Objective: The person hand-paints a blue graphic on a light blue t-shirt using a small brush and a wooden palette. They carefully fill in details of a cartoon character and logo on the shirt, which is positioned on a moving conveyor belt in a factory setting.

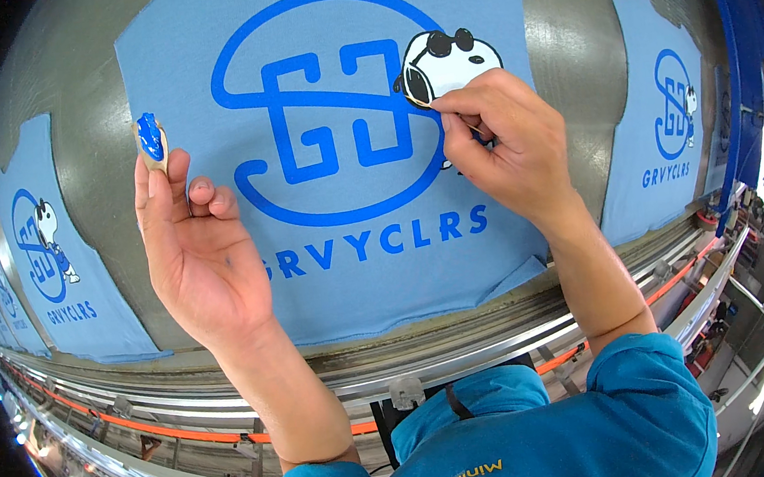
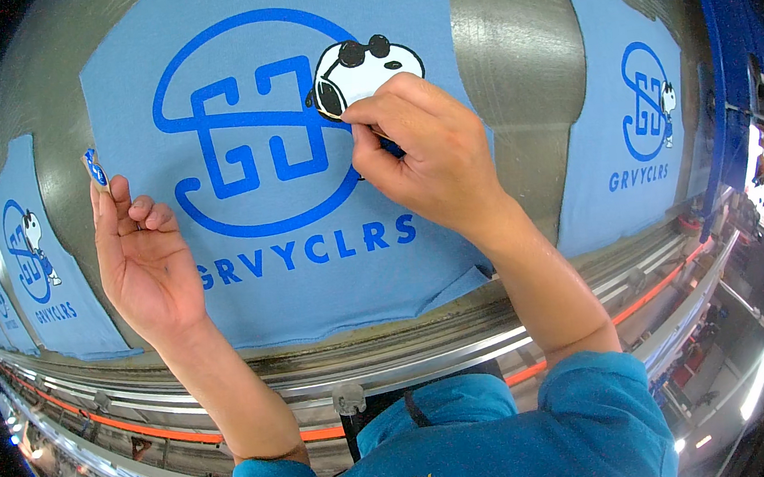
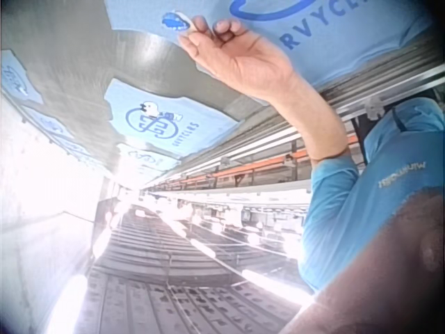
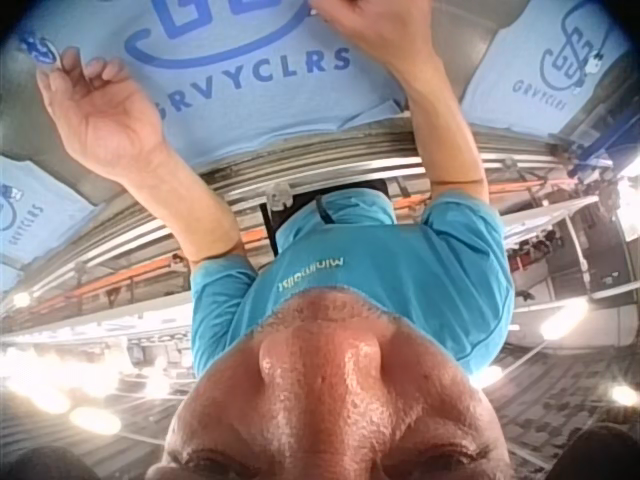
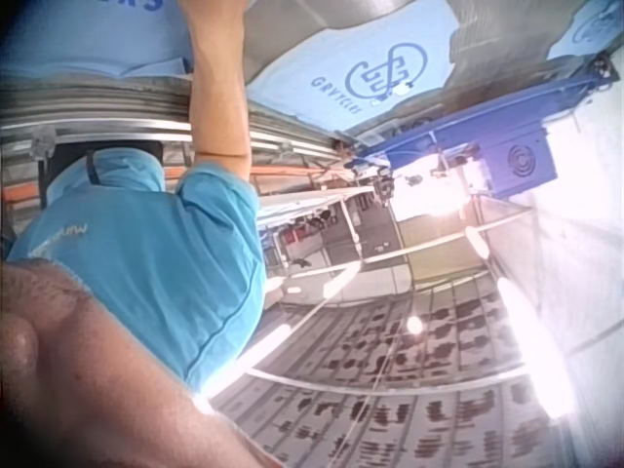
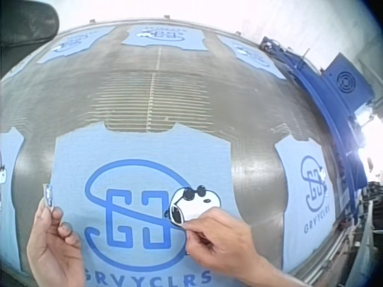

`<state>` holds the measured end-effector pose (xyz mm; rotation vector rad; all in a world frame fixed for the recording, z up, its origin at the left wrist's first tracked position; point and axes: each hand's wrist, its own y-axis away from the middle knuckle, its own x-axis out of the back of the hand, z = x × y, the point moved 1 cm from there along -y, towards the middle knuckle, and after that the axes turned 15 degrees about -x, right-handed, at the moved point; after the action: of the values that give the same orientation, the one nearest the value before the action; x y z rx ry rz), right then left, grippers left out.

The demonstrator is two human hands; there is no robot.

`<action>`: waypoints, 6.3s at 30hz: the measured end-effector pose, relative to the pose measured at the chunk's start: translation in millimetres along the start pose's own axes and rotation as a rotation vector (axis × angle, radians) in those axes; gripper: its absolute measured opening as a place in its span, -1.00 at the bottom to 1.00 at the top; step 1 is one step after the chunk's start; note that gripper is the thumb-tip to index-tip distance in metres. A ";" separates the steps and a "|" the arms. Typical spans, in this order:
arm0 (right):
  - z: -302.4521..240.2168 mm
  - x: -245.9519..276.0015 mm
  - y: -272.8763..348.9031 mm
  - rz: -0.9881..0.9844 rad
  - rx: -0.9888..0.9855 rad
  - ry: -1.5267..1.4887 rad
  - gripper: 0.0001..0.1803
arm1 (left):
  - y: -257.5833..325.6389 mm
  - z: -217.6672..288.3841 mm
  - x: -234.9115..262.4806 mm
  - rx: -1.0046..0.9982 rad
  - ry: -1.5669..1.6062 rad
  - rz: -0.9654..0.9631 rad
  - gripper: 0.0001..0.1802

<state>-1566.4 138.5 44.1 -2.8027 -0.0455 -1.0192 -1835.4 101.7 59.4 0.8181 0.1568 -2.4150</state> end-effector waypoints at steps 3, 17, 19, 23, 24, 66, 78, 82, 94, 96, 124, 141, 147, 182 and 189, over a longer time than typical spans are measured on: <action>0.3 -0.7 -0.1 0.011 -0.010 0.006 -0.82 | -0.1 -0.2 -1.0 0.003 -0.007 0.008 -0.63; -5.3 -0.5 1.1 -0.004 -0.056 0.038 -0.84 | 2.2 -1.2 -2.0 0.016 -0.041 0.080 -0.62; -3.6 0.5 2.5 -0.027 -0.061 0.026 -0.83 | 2.1 0.8 -4.9 0.023 -0.053 0.086 -0.61; -3.1 0.9 1.4 -0.021 -0.048 0.012 -0.82 | -0.4 -1.2 -6.2 0.002 -0.060 0.114 -0.61; -1.1 1.2 1.6 -0.010 -0.036 0.010 -0.83 | -0.5 -2.9 -6.4 0.001 -0.059 0.118 -0.61; -253.1 -311.4 11.2 0.541 -0.686 0.078 -0.75 | -249.9 319.9 321.8 0.234 -0.251 -0.025 -0.73; -233.8 -289.3 -16.7 0.435 -0.993 -0.482 -0.74 | -162.5 481.8 422.2 0.149 -0.318 0.289 -0.70; -336.6 -354.6 -34.5 0.347 -0.703 -0.180 -0.73 | -153.3 524.9 476.6 0.060 -0.227 0.476 -0.71; -568.8 -665.3 10.2 0.289 -0.512 -0.128 -0.82 | -198.4 651.1 639.7 0.022 -0.325 0.443 -0.68; -578.9 -672.4 14.3 0.373 -0.512 0.005 -0.82 | -212.6 679.4 661.1 0.037 -0.392 0.448 -0.65; -512.1 -625.3 16.9 0.679 -1.027 -0.713 -0.76 | -573.6 492.9 554.6 0.259 -0.159 -0.389 -0.74; -690.3 -752.1 -53.8 0.352 -0.309 -0.159 -0.82 | -564.7 512.9 574.2 0.332 -0.438 -0.544 -0.73; -698.6 -756.4 -51.1 0.299 -0.248 -0.081 -0.75 | -559.5 509.5 576.1 0.311 -0.571 -0.608 -0.75; -694.2 -765.6 -48.6 0.236 -0.275 -0.098 -0.77 | -555.2 513.9 576.7 0.228 -0.714 -0.765 -0.77; -691.7 -745.9 -48.5 0.293 -0.339 -0.075 -0.79 | -557.0 513.0 578.2 0.242 -0.728 -0.747 -0.76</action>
<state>-2582.6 95.4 95.4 -3.0158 0.5627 -0.9227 -2787.0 134.2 92.3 -0.1252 -0.1497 -3.3120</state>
